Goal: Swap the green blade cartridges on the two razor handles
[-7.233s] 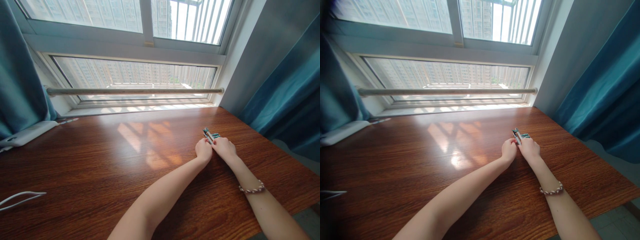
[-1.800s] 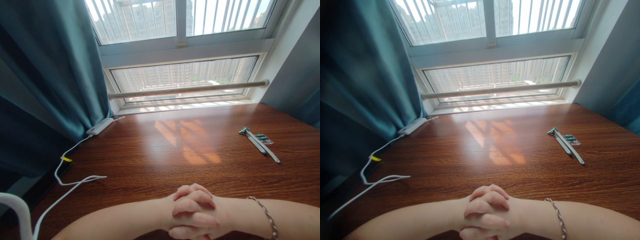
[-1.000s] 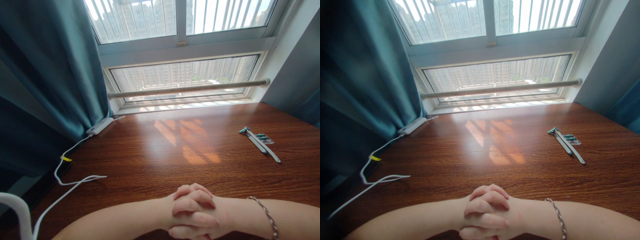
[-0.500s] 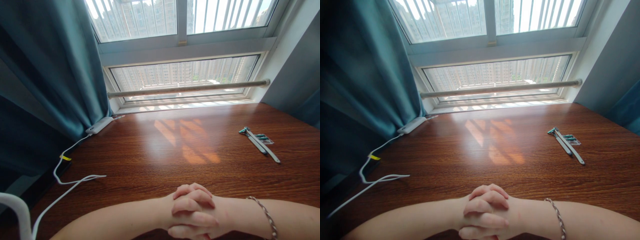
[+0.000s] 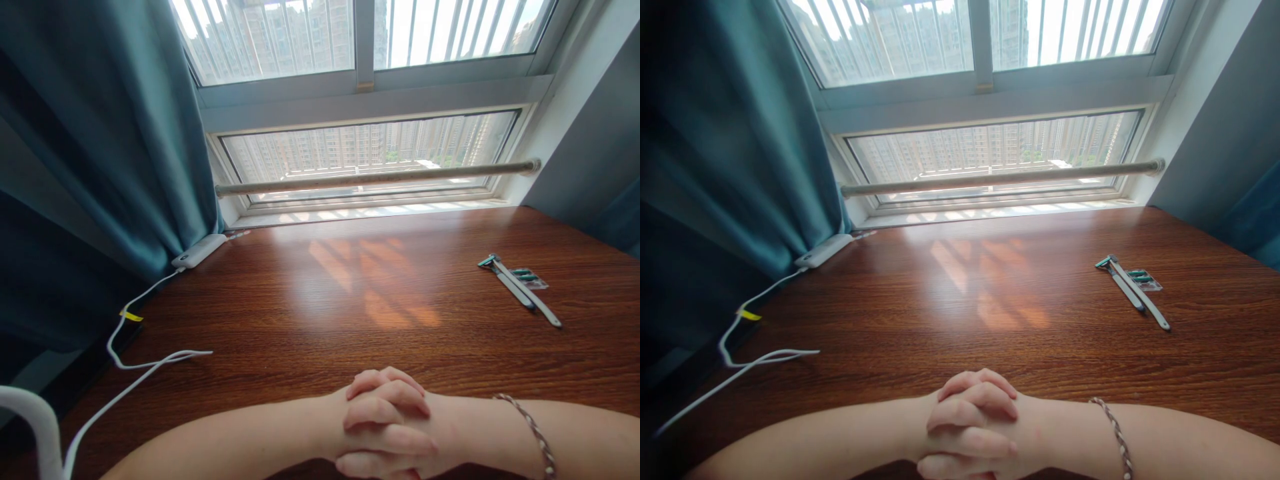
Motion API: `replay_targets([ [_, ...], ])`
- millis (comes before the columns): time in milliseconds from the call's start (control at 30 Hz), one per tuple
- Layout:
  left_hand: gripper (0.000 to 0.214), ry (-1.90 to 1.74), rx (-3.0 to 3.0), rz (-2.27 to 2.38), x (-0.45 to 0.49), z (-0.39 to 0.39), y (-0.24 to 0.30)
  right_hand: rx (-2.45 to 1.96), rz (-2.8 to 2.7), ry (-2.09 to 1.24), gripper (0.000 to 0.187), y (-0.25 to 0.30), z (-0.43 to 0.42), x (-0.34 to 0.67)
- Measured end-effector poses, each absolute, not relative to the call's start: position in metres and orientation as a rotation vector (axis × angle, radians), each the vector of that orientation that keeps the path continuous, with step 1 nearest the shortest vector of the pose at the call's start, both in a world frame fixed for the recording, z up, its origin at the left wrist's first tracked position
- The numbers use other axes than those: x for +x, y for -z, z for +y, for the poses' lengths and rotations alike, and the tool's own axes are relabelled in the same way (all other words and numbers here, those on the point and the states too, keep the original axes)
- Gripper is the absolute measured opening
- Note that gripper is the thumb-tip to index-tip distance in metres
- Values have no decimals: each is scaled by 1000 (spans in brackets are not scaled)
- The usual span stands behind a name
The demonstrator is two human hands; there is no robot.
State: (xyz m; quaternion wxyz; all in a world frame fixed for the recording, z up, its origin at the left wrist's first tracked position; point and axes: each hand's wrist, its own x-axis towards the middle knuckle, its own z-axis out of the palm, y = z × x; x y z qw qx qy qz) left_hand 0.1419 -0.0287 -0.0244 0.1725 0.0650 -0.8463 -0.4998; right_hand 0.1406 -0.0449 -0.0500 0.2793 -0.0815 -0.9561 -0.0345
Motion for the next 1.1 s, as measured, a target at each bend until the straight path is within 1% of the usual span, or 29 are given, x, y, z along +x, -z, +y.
replay_targets([
  [133, 18, 1573, 315, -2379, 140, -30, 20, -194, -2554, 90, 23, 57, -44, 141],
  [333, 22, 1618, 329, -2405, 139, -29, 16, -265, -2569, 76, 24, 63, -48, 140],
  [467, 19, 1704, 403, -2360, 139, -28, 16, -301, -2536, 17, 31, 68, -50, 136],
  [600, 21, 1642, 359, -2360, 139, -28, 19, -248, -2524, 21, 36, 66, -47, 137],
  [700, 23, 1597, 294, -2379, 139, -28, 22, -231, -2515, 50, 33, 60, -46, 139],
  [800, 20, 1610, 301, -2374, 139, -28, 24, -257, -2523, 86, 31, 58, -48, 141],
  [967, 22, 1663, 332, -2359, 138, -28, 22, -277, -2530, 105, 38, 60, -48, 140],
  [1100, 24, 1639, 310, -2387, 139, -29, 20, -182, -2498, 110, 23, 61, -43, 138],
])
